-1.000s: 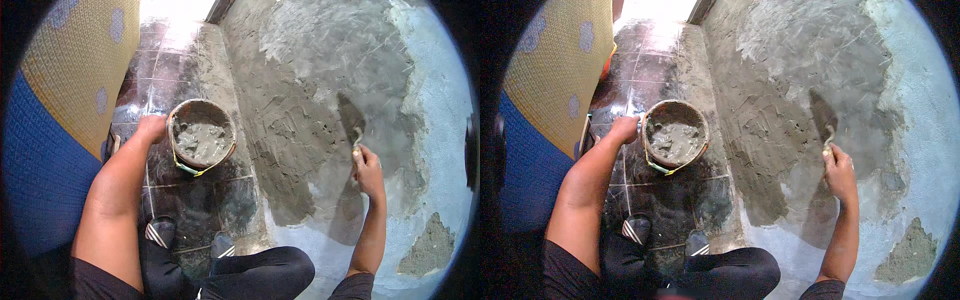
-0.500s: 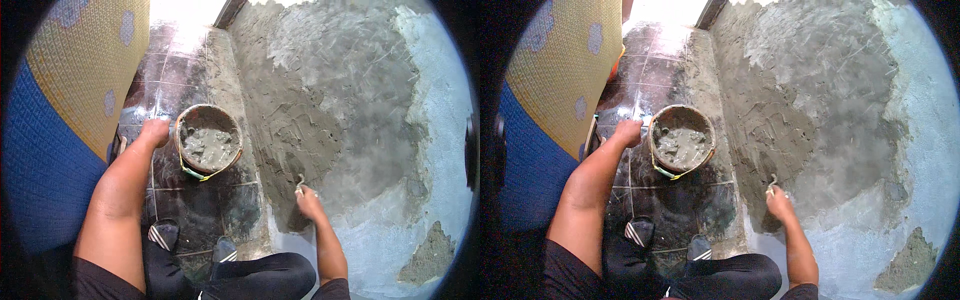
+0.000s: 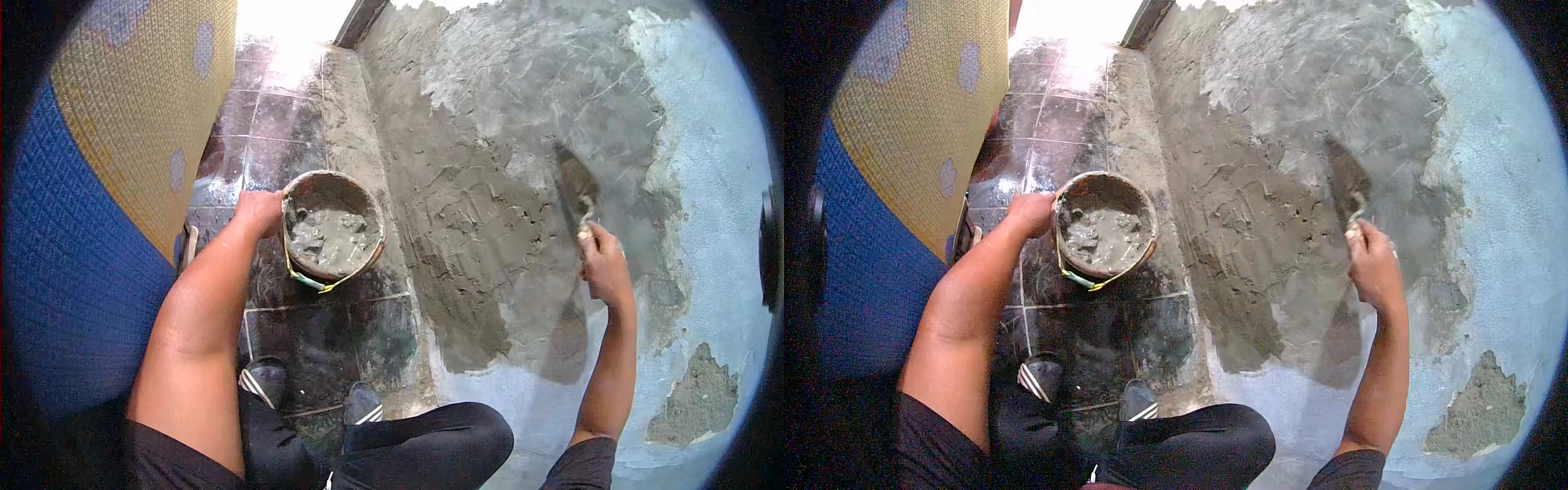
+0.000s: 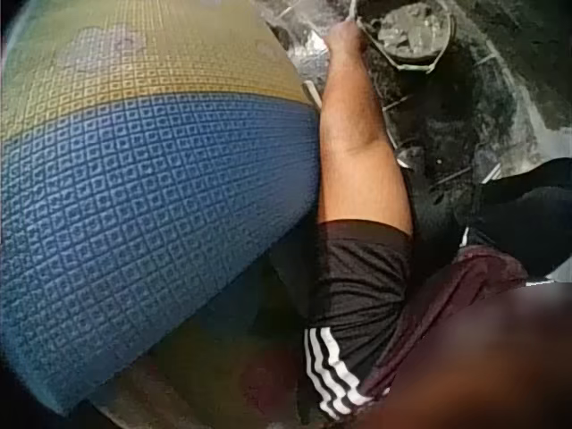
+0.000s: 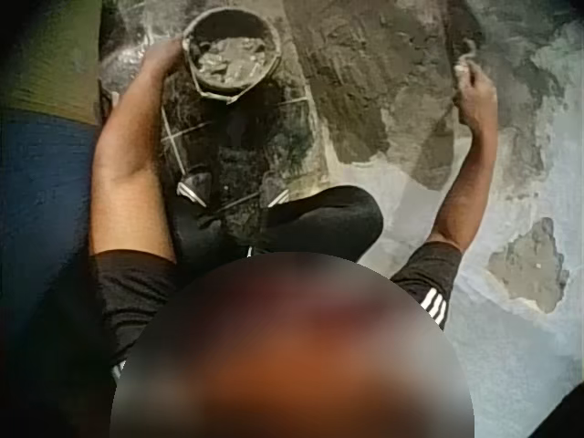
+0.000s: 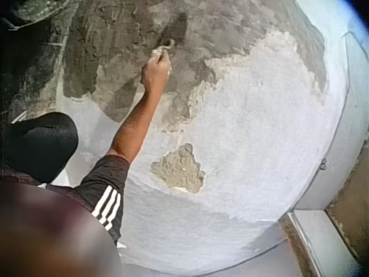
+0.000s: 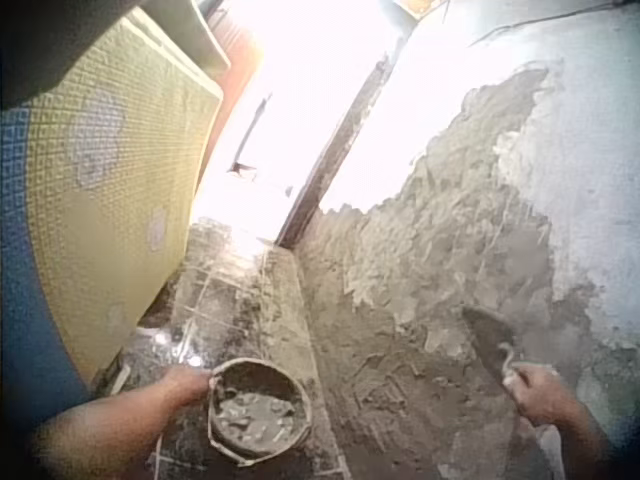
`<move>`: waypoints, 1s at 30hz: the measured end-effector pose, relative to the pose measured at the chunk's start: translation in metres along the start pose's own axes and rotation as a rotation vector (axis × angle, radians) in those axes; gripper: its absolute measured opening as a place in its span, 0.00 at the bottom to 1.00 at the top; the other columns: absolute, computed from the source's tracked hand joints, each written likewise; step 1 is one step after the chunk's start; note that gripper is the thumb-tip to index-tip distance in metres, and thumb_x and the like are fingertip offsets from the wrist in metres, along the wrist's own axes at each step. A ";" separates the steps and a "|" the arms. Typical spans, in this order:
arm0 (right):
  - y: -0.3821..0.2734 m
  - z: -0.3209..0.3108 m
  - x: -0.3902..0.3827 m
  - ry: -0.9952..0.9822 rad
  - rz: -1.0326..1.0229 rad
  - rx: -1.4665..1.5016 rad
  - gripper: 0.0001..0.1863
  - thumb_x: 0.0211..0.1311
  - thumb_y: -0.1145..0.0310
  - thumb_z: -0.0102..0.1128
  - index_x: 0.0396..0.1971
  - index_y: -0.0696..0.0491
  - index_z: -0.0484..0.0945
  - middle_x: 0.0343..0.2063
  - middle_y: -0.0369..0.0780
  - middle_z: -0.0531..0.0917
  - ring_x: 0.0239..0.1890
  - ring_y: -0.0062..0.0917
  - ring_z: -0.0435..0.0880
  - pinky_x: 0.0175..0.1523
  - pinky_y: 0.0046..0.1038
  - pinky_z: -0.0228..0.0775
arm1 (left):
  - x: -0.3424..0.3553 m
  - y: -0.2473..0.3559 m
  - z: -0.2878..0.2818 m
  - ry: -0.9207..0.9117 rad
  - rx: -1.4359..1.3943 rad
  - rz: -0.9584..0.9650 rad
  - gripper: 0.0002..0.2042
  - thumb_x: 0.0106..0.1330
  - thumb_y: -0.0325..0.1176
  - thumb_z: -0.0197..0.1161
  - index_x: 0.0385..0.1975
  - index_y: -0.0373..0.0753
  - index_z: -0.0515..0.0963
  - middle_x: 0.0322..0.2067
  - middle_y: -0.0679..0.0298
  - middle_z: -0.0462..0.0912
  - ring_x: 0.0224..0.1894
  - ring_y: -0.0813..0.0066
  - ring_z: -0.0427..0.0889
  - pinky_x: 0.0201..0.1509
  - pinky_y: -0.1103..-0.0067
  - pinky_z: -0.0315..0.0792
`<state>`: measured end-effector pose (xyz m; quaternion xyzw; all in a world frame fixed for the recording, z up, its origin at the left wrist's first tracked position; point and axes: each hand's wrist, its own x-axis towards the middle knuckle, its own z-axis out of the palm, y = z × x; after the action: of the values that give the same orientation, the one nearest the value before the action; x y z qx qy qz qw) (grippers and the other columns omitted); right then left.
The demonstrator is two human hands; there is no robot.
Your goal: Applying and smoothing mortar/plaster onto a wall using a trowel.
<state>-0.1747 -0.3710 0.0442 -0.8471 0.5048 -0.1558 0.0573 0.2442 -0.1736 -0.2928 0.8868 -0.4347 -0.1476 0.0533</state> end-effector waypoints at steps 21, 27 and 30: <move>0.079 0.021 -0.048 -0.130 -0.066 -0.257 0.29 0.71 0.56 0.50 0.62 0.63 0.69 0.46 0.53 0.84 0.39 0.38 0.87 0.56 0.38 0.72 | 0.000 -0.005 0.008 0.162 0.021 0.041 0.11 0.65 0.36 0.55 0.43 0.41 0.80 0.42 0.54 0.87 0.47 0.55 0.86 0.52 0.55 0.73; 0.003 -0.003 -0.038 0.142 -0.015 0.125 0.32 0.69 0.51 0.56 0.63 0.60 0.69 0.35 0.49 0.83 0.38 0.39 0.83 0.54 0.41 0.72 | 0.002 -0.009 0.015 0.174 0.010 0.037 0.12 0.64 0.37 0.57 0.43 0.42 0.80 0.41 0.55 0.87 0.47 0.55 0.86 0.52 0.53 0.73; 0.018 0.062 -0.030 0.102 -0.222 -0.170 0.30 0.69 0.51 0.56 0.65 0.53 0.68 0.41 0.48 0.83 0.45 0.42 0.83 0.52 0.43 0.73 | 0.003 -0.004 0.012 0.076 0.090 0.039 0.18 0.63 0.38 0.57 0.54 0.48 0.75 0.44 0.55 0.86 0.48 0.55 0.85 0.52 0.57 0.74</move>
<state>-0.1829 -0.3569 -0.0254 -0.8904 0.4218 -0.1610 -0.0578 0.2455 -0.1732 -0.3057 0.8847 -0.4557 -0.0928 0.0327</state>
